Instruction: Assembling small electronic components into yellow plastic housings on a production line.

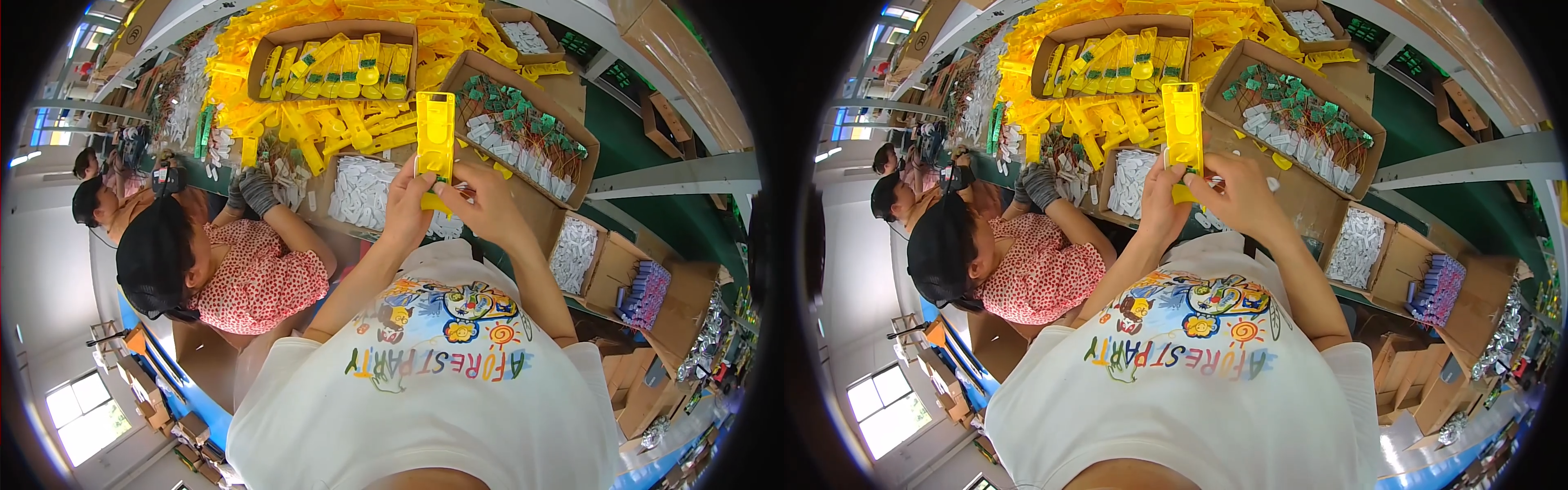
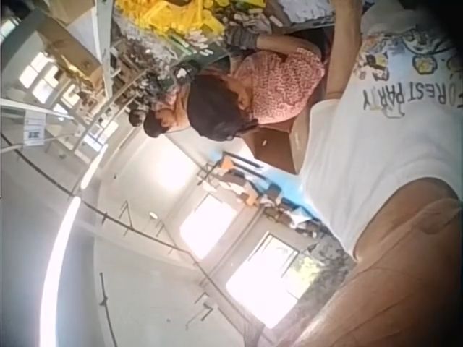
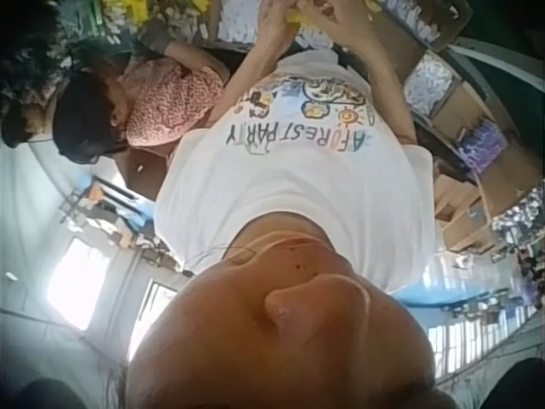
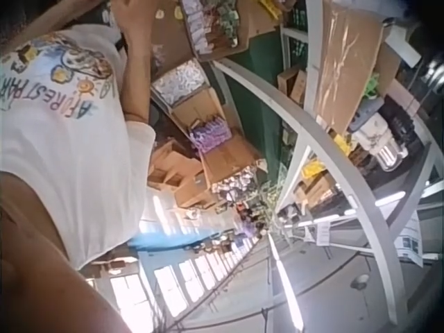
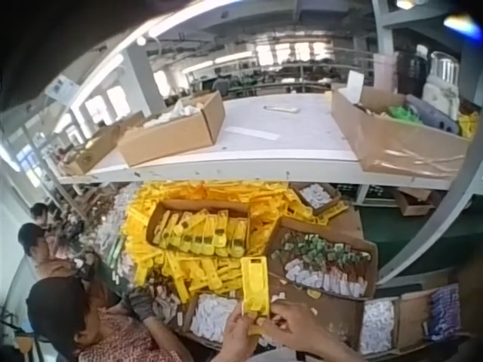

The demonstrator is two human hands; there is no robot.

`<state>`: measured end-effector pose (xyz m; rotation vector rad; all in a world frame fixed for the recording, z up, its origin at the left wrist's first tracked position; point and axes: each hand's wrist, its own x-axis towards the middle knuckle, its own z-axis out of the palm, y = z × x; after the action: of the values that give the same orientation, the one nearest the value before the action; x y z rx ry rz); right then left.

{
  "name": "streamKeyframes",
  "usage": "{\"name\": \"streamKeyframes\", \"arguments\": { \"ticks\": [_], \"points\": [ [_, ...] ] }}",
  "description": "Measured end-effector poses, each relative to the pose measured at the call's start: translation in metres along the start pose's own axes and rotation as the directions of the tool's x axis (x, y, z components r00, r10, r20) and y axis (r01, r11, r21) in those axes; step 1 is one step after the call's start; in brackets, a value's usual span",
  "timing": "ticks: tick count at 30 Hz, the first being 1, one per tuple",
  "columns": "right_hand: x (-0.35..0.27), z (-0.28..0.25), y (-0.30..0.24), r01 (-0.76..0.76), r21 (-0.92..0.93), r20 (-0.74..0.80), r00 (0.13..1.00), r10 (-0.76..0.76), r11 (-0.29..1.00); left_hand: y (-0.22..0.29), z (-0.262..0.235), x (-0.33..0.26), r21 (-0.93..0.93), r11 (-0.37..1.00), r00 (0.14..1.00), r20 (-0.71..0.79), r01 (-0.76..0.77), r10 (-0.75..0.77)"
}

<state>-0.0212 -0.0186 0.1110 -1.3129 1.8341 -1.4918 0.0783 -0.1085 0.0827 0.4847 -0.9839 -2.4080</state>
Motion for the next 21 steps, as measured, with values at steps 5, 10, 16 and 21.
{"name": "streamKeyframes", "arguments": {
  "ticks": [5,10,16,21],
  "points": [
    [-0.009,0.01,0.006,-0.06,0.03,-0.028,0.998,0.06,0.998,0.0,-0.006,-0.001,0.037,0.999,0.998,0.063,-0.017,0.014],
    [-0.014,0.012,0.019,-0.161,0.279,0.02,0.987,0.162,0.947,0.002,-0.009,-0.001,0.079,0.997,0.995,0.103,0.009,-0.017],
    [-0.022,0.01,0.022,-0.082,0.296,0.005,0.996,0.084,0.952,-0.002,-0.019,0.0,0.229,0.972,0.981,0.194,-0.046,0.001],
    [-0.028,0.006,0.033,-0.479,0.531,0.132,0.862,0.49,0.699,-0.004,-0.022,0.007,-0.101,0.922,0.916,0.199,0.374,-0.35]
  ]
}}
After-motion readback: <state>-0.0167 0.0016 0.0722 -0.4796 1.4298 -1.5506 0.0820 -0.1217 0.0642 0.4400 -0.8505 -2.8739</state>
